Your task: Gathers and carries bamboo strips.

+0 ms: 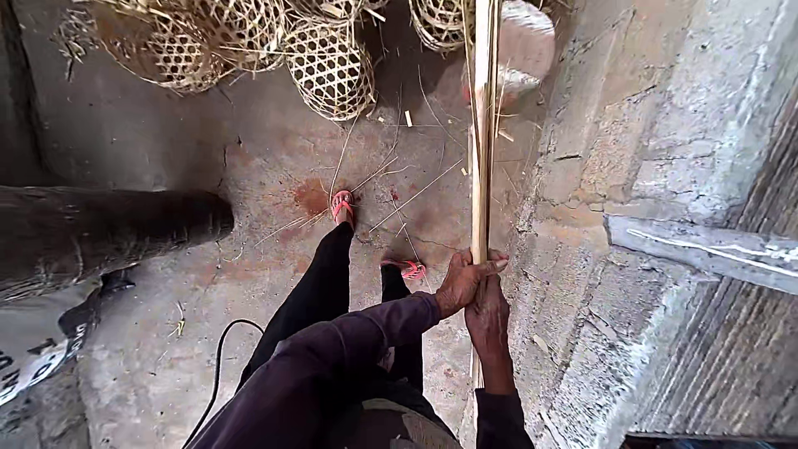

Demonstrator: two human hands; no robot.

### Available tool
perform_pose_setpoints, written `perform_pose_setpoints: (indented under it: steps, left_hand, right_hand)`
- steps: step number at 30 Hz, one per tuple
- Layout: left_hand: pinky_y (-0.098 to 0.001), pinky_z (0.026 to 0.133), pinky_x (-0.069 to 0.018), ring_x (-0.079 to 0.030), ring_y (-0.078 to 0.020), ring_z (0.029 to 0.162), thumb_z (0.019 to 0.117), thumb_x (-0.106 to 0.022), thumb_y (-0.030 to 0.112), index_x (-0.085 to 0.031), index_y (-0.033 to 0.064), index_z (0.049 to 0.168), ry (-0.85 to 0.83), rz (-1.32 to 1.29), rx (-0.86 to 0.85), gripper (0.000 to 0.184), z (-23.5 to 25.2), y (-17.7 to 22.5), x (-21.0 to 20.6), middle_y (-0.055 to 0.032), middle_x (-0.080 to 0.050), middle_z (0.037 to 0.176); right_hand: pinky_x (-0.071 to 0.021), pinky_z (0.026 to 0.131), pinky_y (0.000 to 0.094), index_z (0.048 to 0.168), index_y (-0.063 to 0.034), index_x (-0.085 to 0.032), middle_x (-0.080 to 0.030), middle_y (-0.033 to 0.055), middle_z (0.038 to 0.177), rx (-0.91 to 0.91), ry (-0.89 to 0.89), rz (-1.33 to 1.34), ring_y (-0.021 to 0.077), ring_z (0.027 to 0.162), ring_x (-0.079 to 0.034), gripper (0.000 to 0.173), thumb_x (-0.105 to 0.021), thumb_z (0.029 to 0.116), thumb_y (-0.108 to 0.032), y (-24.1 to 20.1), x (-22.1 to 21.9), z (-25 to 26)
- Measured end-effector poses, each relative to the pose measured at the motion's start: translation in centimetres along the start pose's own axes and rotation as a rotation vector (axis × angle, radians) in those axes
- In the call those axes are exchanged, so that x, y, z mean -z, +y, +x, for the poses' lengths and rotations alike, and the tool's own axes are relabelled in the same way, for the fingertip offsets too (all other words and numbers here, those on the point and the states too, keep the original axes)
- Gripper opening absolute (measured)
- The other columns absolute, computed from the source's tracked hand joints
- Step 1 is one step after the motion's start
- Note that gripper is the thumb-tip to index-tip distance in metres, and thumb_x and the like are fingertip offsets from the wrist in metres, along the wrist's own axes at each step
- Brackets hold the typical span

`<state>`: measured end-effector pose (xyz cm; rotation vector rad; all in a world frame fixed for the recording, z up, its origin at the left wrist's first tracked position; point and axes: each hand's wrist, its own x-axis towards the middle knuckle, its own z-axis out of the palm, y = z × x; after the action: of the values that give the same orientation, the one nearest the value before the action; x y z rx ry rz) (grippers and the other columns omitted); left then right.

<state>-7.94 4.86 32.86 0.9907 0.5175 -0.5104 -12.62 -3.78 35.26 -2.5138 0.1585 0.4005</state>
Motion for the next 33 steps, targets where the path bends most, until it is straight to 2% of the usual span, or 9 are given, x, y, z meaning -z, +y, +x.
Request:
perform_pose_setpoints:
  steps: [5,8,11,16,19,21,25,29,33]
  left_hand:
    - [-0.0327,0.080,-0.0583,-0.070,-0.0132,0.090,0.1024,-0.047,0.021,-0.065,0.0075,0.112,0.052,-0.067,-0.276,0.024,1.2,7.2,10.9,-0.0055,-0.073,0.111]
    - [-0.0280,0.073,-0.0601,-0.071,-0.0103,0.075,0.0972,-0.051,0.006,-0.063,0.0052,0.103,0.260,-0.188,-0.544,0.014,2.5,13.3,17.4,-0.0034,-0.075,0.094]
    - [-0.0231,0.065,-0.0562,-0.064,-0.0024,0.067,0.0934,-0.058,0.003,-0.063,0.0100,0.107,0.480,-0.170,-0.870,0.016,3.1,18.2,25.1,0.0097,-0.069,0.080]
    - [-0.0194,0.063,-0.0528,-0.059,0.0034,0.069,0.0957,-0.060,0.006,-0.057,0.0093,0.113,0.795,0.149,-1.040,0.018,-0.4,22.3,35.5,0.0178,-0.063,0.084]
    - [-0.0175,0.067,-0.0525,-0.059,0.0059,0.074,0.0941,-0.065,0.013,-0.055,0.0025,0.116,0.920,0.355,-0.911,0.026,-2.3,21.8,39.3,0.0145,-0.062,0.089]
    - [-0.0172,0.073,-0.0497,-0.058,0.0045,0.076,0.0949,-0.066,0.024,-0.058,-0.0069,0.117,1.016,0.606,-0.676,0.039,-3.8,21.1,40.4,0.0031,-0.062,0.089]
    - [-0.0599,0.078,-0.0466,-0.065,-0.0395,0.084,0.0957,-0.065,0.026,-0.060,-0.0093,0.119,1.046,0.890,-0.250,0.043,-5.5,20.7,40.3,-0.0287,-0.066,0.094]
    - [-0.0708,0.080,-0.0442,-0.065,-0.0520,0.093,0.0963,-0.067,0.026,-0.061,-0.0043,0.127,1.021,0.910,-0.063,0.044,-6.3,18.3,39.7,-0.0327,-0.066,0.101]
    - [-0.0690,0.074,-0.0448,-0.064,-0.0494,0.083,0.0962,-0.068,0.025,-0.063,-0.0060,0.122,1.067,0.833,-0.004,0.041,-7.2,14.1,39.1,-0.0316,-0.066,0.092]
  right_hand:
    - [-0.0522,0.100,0.0512,0.150,0.0064,-0.045,-0.058,0.0298,0.137,0.183,-0.221,0.038,0.0394,0.121,-0.061,0.073,-0.067,0.0931,-0.034,-6.2,-0.2,5.4]
    - [-0.0552,0.096,0.0444,0.147,0.0078,-0.047,-0.062,0.0280,0.131,0.232,-0.191,0.066,0.0337,0.115,-0.066,0.060,-0.059,0.0984,-0.025,-10.0,-0.6,7.7]
    - [-0.0576,0.092,0.0423,0.143,0.0087,-0.052,-0.068,0.0260,0.121,0.210,-0.302,0.040,0.0312,0.107,-0.070,0.048,-0.053,0.1024,-0.017,-12.1,-3.5,10.0]
    - [-0.0528,0.100,0.0489,0.142,0.0030,-0.057,-0.068,0.0233,0.123,0.181,-0.639,-0.142,0.0350,0.111,-0.068,0.043,-0.051,0.1043,-0.016,-11.9,-10.1,12.0]
    - [-0.0511,0.101,0.0499,0.142,0.0024,-0.057,-0.068,0.0251,0.123,0.193,-0.775,-0.241,0.0372,0.111,-0.067,0.043,-0.051,0.1045,-0.016,-11.6,-12.9,12.7]
    - [-0.0490,0.104,0.0495,0.144,0.0004,-0.056,-0.067,0.0247,0.126,0.176,-0.863,-0.313,0.0367,0.116,-0.066,0.043,-0.049,0.1052,-0.016,-11.0,-13.7,13.5]
    - [-0.0463,0.107,0.0506,0.143,0.0022,-0.057,-0.066,0.0271,0.126,0.189,-0.929,-0.368,0.0392,0.117,-0.065,0.042,-0.048,0.1056,-0.014,-9.0,-14.5,16.4]
    - [-0.0459,0.108,0.0488,0.143,0.0038,-0.055,-0.066,0.0277,0.128,0.127,-0.954,-0.379,0.0387,0.118,-0.065,0.042,-0.046,0.1063,-0.013,-6.3,-14.4,20.0]
    - [-0.0510,0.101,0.0441,0.147,0.0030,-0.051,-0.067,0.0269,0.125,-0.007,-0.989,-0.397,0.0338,0.110,-0.068,0.042,-0.043,0.1077,-0.012,-3.6,-15.3,23.4]
